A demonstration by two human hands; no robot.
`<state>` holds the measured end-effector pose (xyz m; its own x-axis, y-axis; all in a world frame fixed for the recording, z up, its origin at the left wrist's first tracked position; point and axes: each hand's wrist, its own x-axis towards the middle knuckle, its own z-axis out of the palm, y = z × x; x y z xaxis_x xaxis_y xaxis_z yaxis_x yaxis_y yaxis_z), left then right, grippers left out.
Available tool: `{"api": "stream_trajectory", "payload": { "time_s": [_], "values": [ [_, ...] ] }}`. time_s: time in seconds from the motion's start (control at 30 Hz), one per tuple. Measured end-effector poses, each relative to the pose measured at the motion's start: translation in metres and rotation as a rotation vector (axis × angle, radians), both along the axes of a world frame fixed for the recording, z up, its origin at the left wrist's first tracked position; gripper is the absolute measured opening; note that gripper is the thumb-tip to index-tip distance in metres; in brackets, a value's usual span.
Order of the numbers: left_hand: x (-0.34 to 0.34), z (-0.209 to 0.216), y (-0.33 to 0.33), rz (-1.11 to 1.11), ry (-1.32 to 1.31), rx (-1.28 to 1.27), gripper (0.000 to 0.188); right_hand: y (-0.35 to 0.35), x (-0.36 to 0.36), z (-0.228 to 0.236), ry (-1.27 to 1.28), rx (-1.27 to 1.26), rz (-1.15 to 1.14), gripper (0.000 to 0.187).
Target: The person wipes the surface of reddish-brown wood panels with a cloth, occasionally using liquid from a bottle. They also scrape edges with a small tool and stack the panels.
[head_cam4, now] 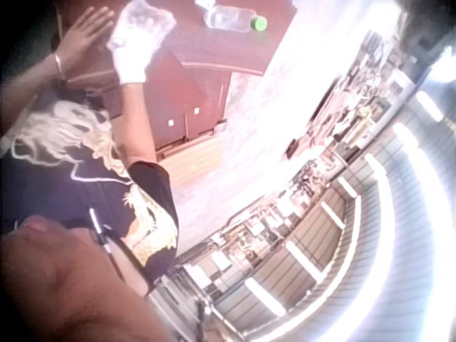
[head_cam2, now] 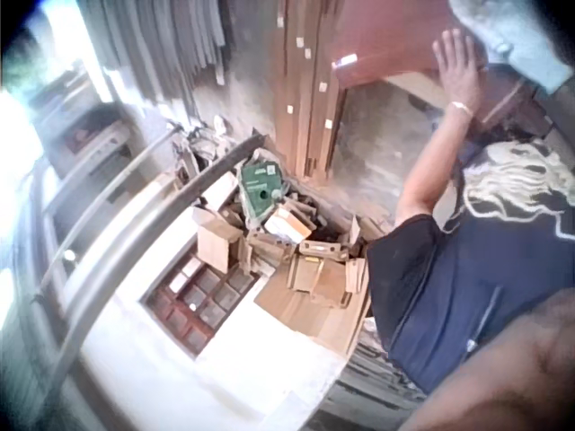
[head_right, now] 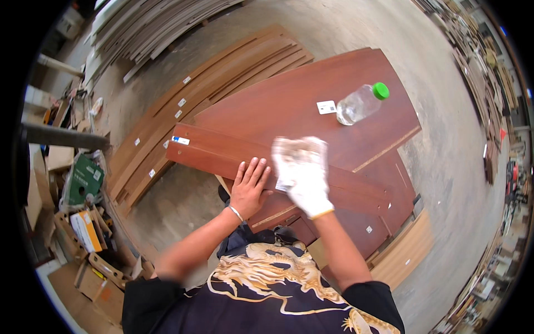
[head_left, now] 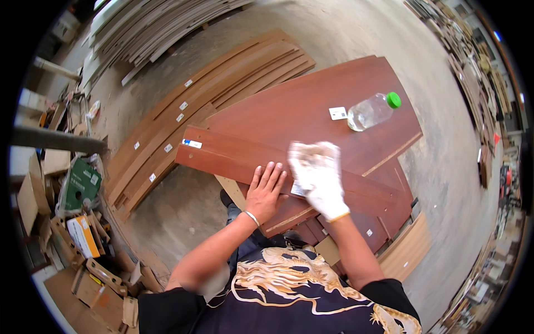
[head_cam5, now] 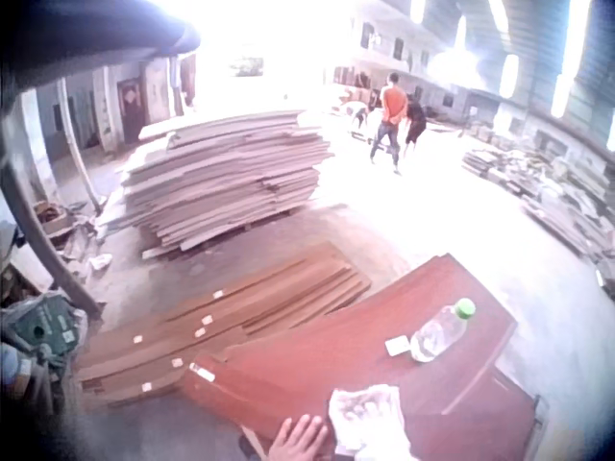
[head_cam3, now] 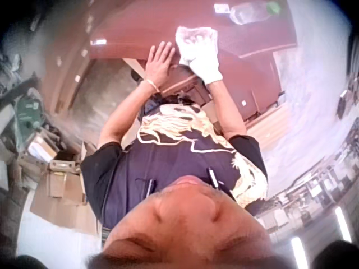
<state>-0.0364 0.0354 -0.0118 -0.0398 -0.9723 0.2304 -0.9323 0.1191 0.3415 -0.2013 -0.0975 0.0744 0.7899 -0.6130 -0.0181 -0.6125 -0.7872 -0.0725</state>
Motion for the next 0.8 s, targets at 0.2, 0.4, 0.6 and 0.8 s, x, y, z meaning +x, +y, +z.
{"api": "stream_trajectory", "payload": {
  "time_s": [0.2,0.4,0.6,0.8],
  "values": [
    [-0.004,-0.003,0.000,0.031,0.066,0.141,0.059,0.002,0.102,-0.034,-0.051,0.170,-0.016,0.059],
    [-0.006,0.006,0.001,0.046,-0.044,0.028,0.070,-0.024,-0.077,-0.010,0.532,-0.352,-0.117,0.043],
    [-0.008,0.002,-0.004,0.020,-0.045,0.039,0.066,-0.008,0.004,-0.019,0.053,0.082,-0.245,0.052],
    [-0.004,0.003,-0.003,0.041,-0.057,0.019,0.065,-0.015,0.007,-0.048,-0.108,-0.063,-0.026,0.048]
  ]
}}
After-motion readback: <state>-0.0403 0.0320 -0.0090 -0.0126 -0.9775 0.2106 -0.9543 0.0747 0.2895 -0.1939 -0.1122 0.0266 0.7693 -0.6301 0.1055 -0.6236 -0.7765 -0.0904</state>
